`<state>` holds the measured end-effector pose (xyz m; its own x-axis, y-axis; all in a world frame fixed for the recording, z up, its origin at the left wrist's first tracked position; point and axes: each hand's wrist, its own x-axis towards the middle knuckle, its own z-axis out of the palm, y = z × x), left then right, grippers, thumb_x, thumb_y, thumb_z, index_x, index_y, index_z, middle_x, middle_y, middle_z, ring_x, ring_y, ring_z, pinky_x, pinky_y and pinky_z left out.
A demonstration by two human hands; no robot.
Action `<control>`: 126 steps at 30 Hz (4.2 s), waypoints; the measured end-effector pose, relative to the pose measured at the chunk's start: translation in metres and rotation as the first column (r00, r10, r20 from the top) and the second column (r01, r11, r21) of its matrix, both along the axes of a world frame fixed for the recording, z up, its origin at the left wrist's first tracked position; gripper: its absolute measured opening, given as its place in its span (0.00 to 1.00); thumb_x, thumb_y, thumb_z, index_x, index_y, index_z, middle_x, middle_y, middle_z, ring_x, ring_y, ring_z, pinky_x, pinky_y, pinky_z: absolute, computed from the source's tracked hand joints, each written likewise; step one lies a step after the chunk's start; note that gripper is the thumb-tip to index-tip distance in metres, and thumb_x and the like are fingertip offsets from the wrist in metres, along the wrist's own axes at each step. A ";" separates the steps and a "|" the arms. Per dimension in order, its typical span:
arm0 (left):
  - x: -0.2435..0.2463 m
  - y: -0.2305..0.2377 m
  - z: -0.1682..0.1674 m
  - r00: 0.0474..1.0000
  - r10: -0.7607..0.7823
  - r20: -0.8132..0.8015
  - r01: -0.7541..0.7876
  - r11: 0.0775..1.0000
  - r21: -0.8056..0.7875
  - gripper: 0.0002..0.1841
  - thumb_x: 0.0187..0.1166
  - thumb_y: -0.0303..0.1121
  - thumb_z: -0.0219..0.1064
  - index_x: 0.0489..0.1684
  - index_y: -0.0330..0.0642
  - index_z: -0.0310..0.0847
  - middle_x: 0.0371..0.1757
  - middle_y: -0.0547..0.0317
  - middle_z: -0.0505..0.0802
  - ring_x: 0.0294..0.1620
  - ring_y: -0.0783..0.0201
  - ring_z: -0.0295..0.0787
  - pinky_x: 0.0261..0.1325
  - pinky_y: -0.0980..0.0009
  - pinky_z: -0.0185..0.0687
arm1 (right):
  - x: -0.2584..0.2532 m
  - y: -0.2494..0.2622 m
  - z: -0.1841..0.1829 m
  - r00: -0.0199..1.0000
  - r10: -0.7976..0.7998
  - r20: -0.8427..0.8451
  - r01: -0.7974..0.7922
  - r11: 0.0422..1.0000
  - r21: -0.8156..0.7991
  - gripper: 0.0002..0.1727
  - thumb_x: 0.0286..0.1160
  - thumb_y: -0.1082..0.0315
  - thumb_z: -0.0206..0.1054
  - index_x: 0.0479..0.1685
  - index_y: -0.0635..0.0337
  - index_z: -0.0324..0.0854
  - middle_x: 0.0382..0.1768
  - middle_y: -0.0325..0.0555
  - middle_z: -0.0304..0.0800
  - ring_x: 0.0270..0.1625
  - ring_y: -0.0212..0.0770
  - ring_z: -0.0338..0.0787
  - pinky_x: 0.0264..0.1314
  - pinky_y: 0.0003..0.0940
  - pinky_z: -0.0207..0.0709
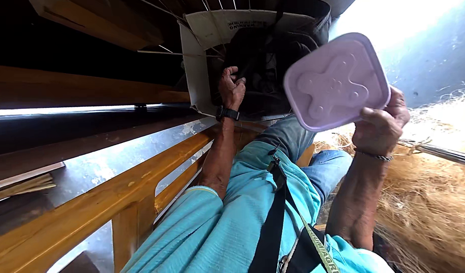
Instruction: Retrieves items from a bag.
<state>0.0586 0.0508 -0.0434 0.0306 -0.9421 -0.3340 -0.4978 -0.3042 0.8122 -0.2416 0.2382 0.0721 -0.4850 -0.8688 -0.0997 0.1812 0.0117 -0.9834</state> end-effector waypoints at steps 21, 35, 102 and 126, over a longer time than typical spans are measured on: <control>-0.046 -0.014 0.063 0.749 -0.632 0.198 0.602 0.774 0.196 0.19 0.85 0.28 0.55 0.70 0.33 0.82 0.65 0.39 0.90 0.69 0.47 0.87 0.76 0.46 0.75 | 0.032 0.135 -0.070 0.978 -0.023 0.205 0.036 0.998 -0.060 0.40 0.52 0.63 0.82 0.74 0.56 0.76 0.65 0.41 0.88 0.64 0.39 0.89 0.68 0.41 0.85; -0.026 0.023 0.081 0.331 -0.933 0.143 0.882 0.359 0.306 0.13 0.86 0.32 0.58 0.51 0.41 0.92 0.43 0.45 0.95 0.51 0.46 0.92 0.60 0.41 0.82 | 0.024 0.132 -0.062 0.984 0.057 0.168 -0.065 0.997 0.045 0.43 0.54 0.57 0.83 0.76 0.55 0.70 0.68 0.38 0.83 0.67 0.37 0.86 0.71 0.37 0.82; -0.072 -0.083 -0.036 0.380 -0.812 0.443 0.586 0.582 0.563 0.21 0.90 0.30 0.55 0.77 0.28 0.73 0.80 0.31 0.78 0.84 0.36 0.70 0.86 0.43 0.59 | 0.025 0.117 -0.047 0.989 0.122 0.079 -0.126 0.991 0.053 0.43 0.54 0.61 0.80 0.76 0.62 0.66 0.67 0.43 0.84 0.66 0.39 0.87 0.70 0.37 0.84; -0.062 -0.064 -0.061 0.645 -0.608 0.463 0.422 0.788 0.448 0.24 0.92 0.36 0.53 0.81 0.30 0.69 0.81 0.34 0.78 0.84 0.43 0.71 0.87 0.50 0.61 | 0.025 0.117 -0.047 0.989 0.118 0.086 -0.123 0.991 0.047 0.43 0.55 0.61 0.80 0.76 0.59 0.67 0.67 0.42 0.84 0.65 0.39 0.87 0.69 0.37 0.84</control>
<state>-0.0034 -0.0131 -0.1040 -0.1646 -0.7302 -0.6632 -0.9671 -0.0129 0.2542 -0.2164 0.3550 0.0248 -0.3653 -0.9130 -0.1818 0.2558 0.0893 -0.9626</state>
